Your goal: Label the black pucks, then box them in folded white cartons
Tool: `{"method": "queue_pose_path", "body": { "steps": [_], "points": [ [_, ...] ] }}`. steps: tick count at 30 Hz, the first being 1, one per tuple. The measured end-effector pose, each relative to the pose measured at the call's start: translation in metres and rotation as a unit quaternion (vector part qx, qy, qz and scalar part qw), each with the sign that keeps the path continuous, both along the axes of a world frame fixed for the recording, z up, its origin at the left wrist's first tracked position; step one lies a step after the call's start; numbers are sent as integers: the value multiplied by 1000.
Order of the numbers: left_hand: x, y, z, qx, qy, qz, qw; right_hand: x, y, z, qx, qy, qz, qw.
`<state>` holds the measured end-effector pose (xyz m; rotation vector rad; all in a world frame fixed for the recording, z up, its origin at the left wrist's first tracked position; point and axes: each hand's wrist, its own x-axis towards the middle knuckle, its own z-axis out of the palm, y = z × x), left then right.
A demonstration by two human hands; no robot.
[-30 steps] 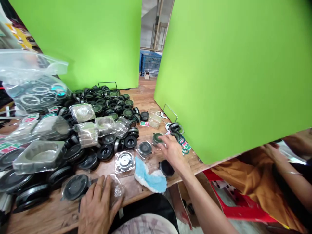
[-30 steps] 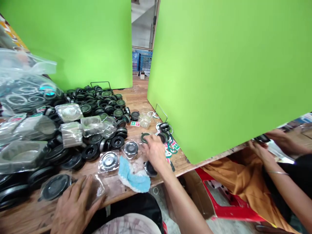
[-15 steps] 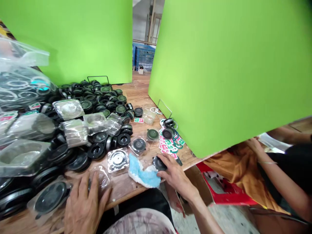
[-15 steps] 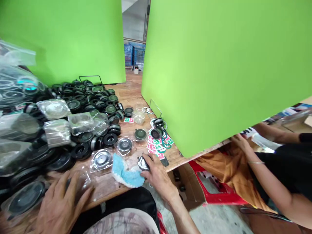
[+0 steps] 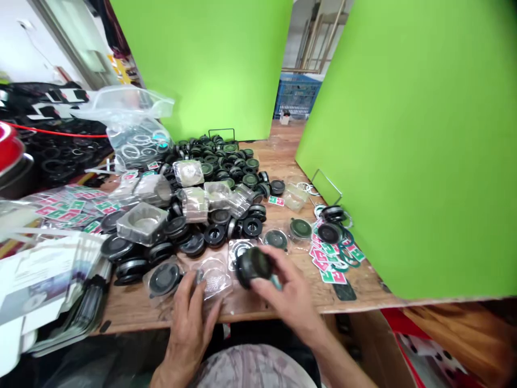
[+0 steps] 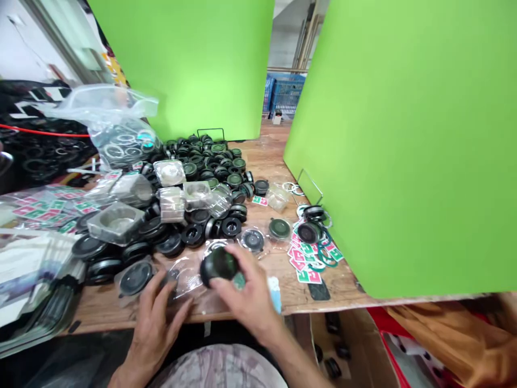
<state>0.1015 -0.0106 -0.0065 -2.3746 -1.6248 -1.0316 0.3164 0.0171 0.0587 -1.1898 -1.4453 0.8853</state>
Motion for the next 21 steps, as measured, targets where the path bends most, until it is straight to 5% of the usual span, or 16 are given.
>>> {"method": "queue_pose_path", "body": {
  "steps": [2,5,8,11,15,18,21],
  "points": [
    [-7,-4,-5,7,-5,1,1000,-40,5,-1,82,-120,50,988],
    [-18,-7,-13,6,-9,-1,1000,-79,7,-17,152,-336,84,926],
    [-24,-6,-17,40,-3,22,999,-90,0,-30,163,-478,83,859],
    [-25,1,-16,60,67,41,995,-83,-8,-23,147,-494,98,851],
    [-24,16,-11,2,124,50,991,-41,2,3,170,-484,48,857],
    [-22,25,-11,3,95,52,994,26,23,9,121,-526,-165,826],
    [-20,28,-13,12,75,49,996,100,47,-5,33,-528,-327,783]
  ]
}}
